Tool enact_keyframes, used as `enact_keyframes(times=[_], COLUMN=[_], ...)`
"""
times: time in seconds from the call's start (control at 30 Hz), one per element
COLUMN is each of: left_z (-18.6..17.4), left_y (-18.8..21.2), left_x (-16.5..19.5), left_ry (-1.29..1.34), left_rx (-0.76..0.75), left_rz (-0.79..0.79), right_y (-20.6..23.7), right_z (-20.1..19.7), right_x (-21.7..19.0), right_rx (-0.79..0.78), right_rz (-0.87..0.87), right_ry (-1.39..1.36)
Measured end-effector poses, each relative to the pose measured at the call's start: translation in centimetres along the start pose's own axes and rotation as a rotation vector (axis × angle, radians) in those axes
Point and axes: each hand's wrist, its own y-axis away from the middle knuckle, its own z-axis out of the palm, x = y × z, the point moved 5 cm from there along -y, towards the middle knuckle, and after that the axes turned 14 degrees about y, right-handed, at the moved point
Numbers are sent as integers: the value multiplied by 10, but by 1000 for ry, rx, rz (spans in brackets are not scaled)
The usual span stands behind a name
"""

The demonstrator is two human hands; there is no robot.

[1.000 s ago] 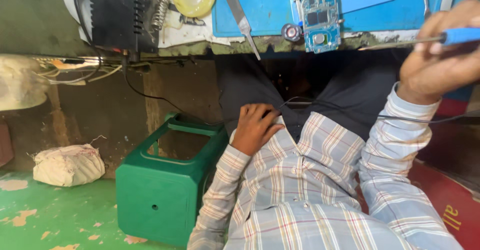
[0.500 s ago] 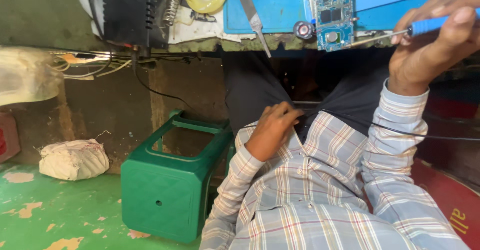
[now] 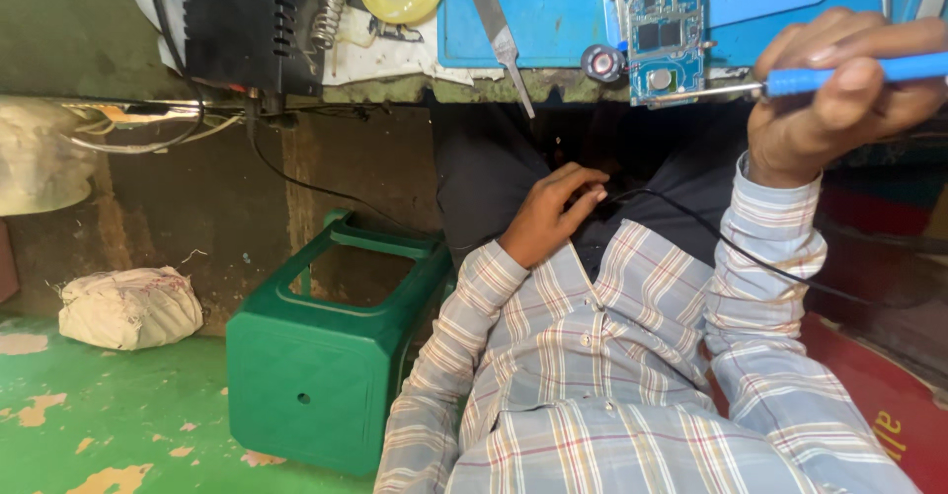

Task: The person sits at a repair workbench holding a phone motherboard, positions it on the mat, and uses a soldering iron to solder components on the board. They pick up the board to view it, set it down, and continue soldering different spots with the iron.

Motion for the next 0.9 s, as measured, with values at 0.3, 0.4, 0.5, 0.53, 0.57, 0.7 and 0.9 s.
enact_keyframes(times=[0.3, 0.4, 0.5, 0.53, 0.57, 0.7, 0.9], left_z=[5, 5, 5, 5, 6, 6, 6], left_y=[-1, -1, -1, -1, -1, -1, -1], left_x=[-4, -5, -6, -7, -7, -8, -9], left_ry=[-52, -57, -48, -45, -42, -58, -49], left_rx=[-41, -42, -41, -41, -41, -49, -55], left_rz=[-1, -7, -12, -13, -13, -21, -23], right_y=[1, 0, -1, 0, 0, -1, -2], right_z=[-2, -2, -3, -4, -5, -6, -6], right_x=[0, 0, 1, 2, 3, 4, 5], right_rx=[-21, -53, -57, -55, -50, -55, -39], right_rz=[29, -2, -9, -8, -6, -19, -17], right_ry=[-26, 7, 19, 17, 9, 7, 2])
